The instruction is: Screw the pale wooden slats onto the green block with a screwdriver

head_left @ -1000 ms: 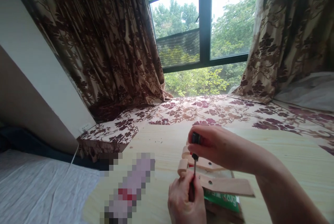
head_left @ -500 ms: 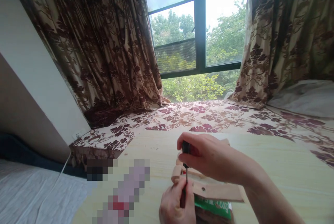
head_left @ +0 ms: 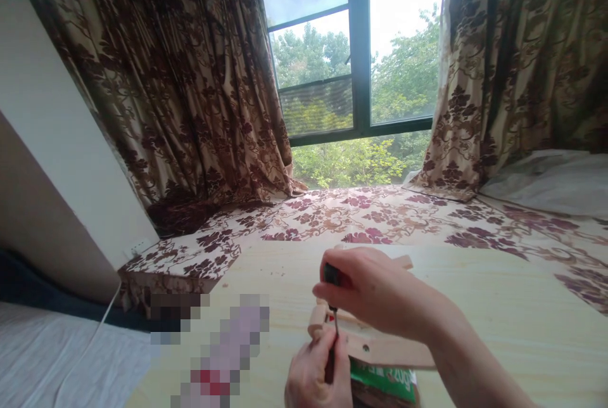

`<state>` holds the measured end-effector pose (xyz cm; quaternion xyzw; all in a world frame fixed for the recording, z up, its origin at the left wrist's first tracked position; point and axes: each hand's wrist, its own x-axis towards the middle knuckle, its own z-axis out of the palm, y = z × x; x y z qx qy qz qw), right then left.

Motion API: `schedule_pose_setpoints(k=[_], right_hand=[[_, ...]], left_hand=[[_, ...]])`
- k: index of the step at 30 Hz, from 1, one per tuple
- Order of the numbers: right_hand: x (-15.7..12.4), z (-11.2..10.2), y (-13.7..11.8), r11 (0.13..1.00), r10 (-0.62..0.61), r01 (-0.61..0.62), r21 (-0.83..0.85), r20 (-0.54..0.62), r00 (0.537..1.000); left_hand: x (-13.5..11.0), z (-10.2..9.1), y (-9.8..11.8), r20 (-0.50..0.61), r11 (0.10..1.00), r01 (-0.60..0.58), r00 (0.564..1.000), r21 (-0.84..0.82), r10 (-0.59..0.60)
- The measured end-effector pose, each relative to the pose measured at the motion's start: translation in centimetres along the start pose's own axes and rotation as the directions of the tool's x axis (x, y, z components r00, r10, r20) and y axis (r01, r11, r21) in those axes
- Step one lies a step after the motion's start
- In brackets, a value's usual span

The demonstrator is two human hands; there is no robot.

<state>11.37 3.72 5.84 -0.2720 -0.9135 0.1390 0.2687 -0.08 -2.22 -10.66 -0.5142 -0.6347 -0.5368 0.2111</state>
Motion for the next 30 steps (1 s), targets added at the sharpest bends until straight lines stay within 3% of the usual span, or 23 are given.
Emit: schedule_pose_setpoints(k=[2, 8, 13, 18, 24, 30], right_hand=[[-0.03, 0.04, 0.04, 0.999, 0.027, -0.027, -0.03, -0.018, 0.999], [-0.37, -0.17, 0.2, 0.996, -0.055, 0.05, 0.067, 0.07, 0.996], [-0.22, 0.06, 0.44, 0.998, 0.033, -0.033, -0.052, -0.014, 0.999], [-0.54, -0.59, 0.16, 1.0, -0.015, 0.015, 0.011, 0.03, 0.999], [-0.12, -0.25, 0.51, 0.997, 0.042, -0.043, -0.056, -0.011, 0.999], [-0.25, -0.09, 0.05, 0.998, -0.066, 0.065, 0.028, 0.038, 0.997]], left_hand=[[-0.01, 0.05, -0.04, -0.007, 1.0, -0.005, 1.0, -0.009, 0.005], [-0.01, 0.17, -0.1, -0.013, 0.999, -0.033, 0.999, -0.014, 0.033], [-0.11, 0.09, -0.17, -0.005, 0.999, -0.026, 1.0, -0.022, 0.026], [-0.08, -0.07, -0.19, 0.047, 0.999, -0.043, 0.998, 0.001, 0.043], [0.09, -0.38, 0.04, 0.065, 0.999, -0.04, 0.997, 0.007, 0.04], [0.18, -0.43, 0.15, 0.054, 0.998, -0.064, 0.997, 0.011, 0.063]])
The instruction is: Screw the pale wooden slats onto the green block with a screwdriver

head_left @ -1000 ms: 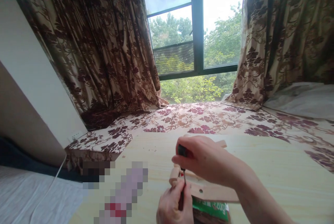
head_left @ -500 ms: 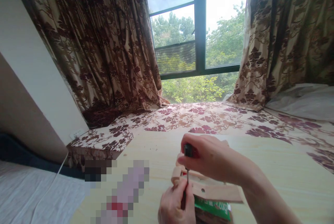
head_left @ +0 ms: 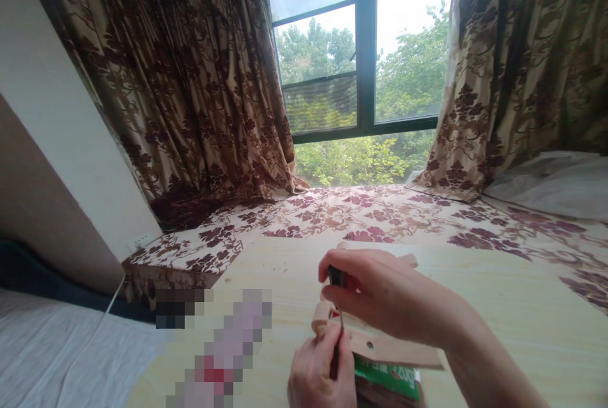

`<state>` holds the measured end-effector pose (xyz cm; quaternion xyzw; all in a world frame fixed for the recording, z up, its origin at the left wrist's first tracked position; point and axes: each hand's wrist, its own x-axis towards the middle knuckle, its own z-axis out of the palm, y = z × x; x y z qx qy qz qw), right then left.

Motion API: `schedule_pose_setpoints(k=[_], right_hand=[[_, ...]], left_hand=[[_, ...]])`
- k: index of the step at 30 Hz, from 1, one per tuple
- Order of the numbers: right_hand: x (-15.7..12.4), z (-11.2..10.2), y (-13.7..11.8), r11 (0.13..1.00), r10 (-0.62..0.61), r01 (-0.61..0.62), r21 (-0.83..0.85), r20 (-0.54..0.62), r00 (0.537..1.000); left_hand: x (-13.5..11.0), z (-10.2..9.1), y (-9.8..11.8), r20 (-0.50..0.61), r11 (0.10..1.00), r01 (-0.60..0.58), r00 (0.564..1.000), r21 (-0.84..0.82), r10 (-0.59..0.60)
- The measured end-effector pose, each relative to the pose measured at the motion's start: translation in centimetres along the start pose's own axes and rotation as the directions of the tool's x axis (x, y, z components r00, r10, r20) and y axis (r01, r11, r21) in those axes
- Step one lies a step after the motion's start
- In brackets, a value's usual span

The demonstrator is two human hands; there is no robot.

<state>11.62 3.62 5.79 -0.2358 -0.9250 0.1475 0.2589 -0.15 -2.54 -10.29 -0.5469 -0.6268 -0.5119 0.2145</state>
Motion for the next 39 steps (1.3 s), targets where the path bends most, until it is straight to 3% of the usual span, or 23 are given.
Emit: schedule_pose_setpoints(k=[5, 13, 19, 24, 35, 39], right_hand=[[0.4, 0.52, 0.54, 0.985, 0.12, -0.127, -0.115, -0.07, 0.99], [-0.04, -0.13, 0.21, 0.999, 0.037, -0.037, 0.023, 0.037, 0.999], [0.34, 0.38, 0.66, 0.984, 0.144, -0.151, -0.096, -0.078, 0.987], [0.2, -0.02, 0.33, 0.999, 0.043, -0.043, 0.011, -0.006, 0.999], [0.37, 0.58, 0.02, 0.989, 0.118, -0.121, -0.083, -0.043, 0.992], [-0.1, 0.34, -0.29, 0.999, 0.054, -0.054, -0.008, 0.07, 0.996]], left_hand=[[-0.35, 0.16, -0.27, 0.011, 1.0, 0.023, 1.0, -0.016, -0.023], [-0.55, 0.3, -0.37, 0.009, 0.999, 0.05, 0.999, -0.013, -0.049], [-0.43, 0.16, -0.34, 0.027, 0.998, 0.052, 0.998, -0.026, -0.051], [-0.39, 0.19, -0.26, 0.012, 0.998, 0.057, 0.998, -0.021, -0.057], [-0.13, -0.02, 0.1, 0.045, 0.996, 0.085, 0.995, 0.024, -0.086], [-0.09, -0.02, 0.14, 0.031, 0.994, 0.06, 0.997, 0.093, -0.063]])
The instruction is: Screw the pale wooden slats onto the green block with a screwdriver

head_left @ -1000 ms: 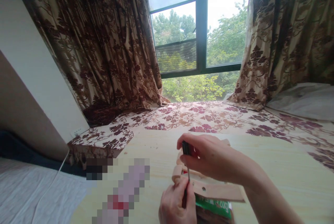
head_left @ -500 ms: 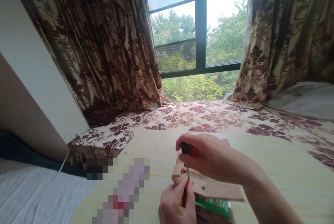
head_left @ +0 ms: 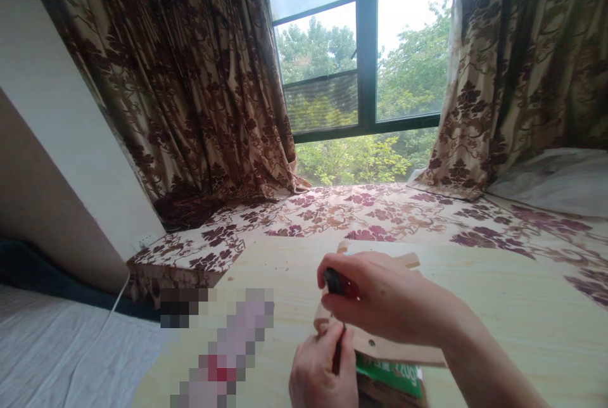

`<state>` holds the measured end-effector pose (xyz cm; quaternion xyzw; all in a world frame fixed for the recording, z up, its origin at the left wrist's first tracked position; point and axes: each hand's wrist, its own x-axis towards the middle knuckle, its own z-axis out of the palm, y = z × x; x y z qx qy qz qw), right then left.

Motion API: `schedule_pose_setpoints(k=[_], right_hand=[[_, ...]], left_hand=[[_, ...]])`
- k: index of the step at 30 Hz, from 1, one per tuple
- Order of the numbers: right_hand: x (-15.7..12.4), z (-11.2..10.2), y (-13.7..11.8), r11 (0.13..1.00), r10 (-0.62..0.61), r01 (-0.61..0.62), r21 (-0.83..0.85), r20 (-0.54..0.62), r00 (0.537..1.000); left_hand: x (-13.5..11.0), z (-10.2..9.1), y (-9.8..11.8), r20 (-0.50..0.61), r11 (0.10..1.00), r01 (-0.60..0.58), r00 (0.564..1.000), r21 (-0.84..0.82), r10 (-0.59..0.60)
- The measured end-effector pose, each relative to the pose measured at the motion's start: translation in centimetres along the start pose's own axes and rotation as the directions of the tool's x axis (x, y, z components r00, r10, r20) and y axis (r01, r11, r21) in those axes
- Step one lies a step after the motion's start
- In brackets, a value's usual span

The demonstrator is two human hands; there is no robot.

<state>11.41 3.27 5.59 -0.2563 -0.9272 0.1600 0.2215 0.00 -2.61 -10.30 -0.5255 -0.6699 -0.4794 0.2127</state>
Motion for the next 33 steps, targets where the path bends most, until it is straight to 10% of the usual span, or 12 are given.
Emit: schedule_pose_setpoints(k=[33], right_hand=[[0.7, 0.3, 0.8, 0.993, 0.091, -0.099, -0.07, -0.114, 0.989]], left_hand=[[0.1, 0.0, 0.0, -0.043, 0.998, -0.057, 0.998, -0.034, 0.056]])
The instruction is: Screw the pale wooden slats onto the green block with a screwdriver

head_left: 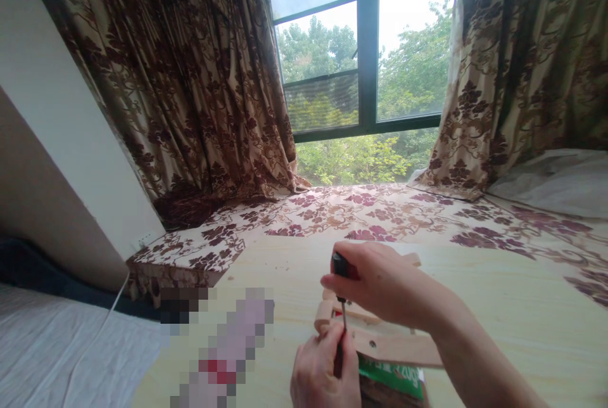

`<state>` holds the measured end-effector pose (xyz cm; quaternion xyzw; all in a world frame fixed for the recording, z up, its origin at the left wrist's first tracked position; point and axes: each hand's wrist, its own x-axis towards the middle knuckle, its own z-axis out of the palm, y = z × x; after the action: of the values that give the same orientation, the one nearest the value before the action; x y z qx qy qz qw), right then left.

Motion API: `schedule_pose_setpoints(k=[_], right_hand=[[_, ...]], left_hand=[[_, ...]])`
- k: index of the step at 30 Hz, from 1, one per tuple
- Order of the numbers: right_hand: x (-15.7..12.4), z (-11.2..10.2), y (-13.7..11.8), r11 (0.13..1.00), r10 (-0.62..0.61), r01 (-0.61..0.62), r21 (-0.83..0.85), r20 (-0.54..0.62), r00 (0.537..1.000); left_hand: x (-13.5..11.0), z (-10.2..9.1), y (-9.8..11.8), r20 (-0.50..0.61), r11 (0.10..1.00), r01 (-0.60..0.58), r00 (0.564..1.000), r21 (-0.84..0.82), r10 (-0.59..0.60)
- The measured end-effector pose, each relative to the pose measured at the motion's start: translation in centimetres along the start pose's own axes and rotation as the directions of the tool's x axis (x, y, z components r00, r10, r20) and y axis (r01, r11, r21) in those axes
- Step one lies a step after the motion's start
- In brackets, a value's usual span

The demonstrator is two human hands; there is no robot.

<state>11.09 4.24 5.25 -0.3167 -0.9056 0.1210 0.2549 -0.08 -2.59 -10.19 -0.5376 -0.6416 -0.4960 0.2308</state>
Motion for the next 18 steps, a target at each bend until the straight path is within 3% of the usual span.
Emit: schedule_pose_setpoints(k=[7, 13, 18], right_hand=[[-0.8, -1.1, -0.4, 0.989, -0.104, 0.093, 0.118, 0.098, 0.99], [-0.3, -0.4, -0.1, 0.998, -0.054, 0.054, 0.028, 0.007, 0.999], [-0.6, -0.5, -0.4, 0.998, -0.056, 0.055, 0.015, 0.009, 0.998]], left_hand=[[0.0, 0.0, 0.1, -0.004, 1.0, 0.009, 1.0, 0.012, -0.009], [0.1, 0.1, 0.1, 0.007, 0.999, 0.036, 0.999, -0.018, -0.036], [0.0, 0.1, 0.0, 0.005, 1.0, 0.021, 1.0, -0.016, -0.021]])
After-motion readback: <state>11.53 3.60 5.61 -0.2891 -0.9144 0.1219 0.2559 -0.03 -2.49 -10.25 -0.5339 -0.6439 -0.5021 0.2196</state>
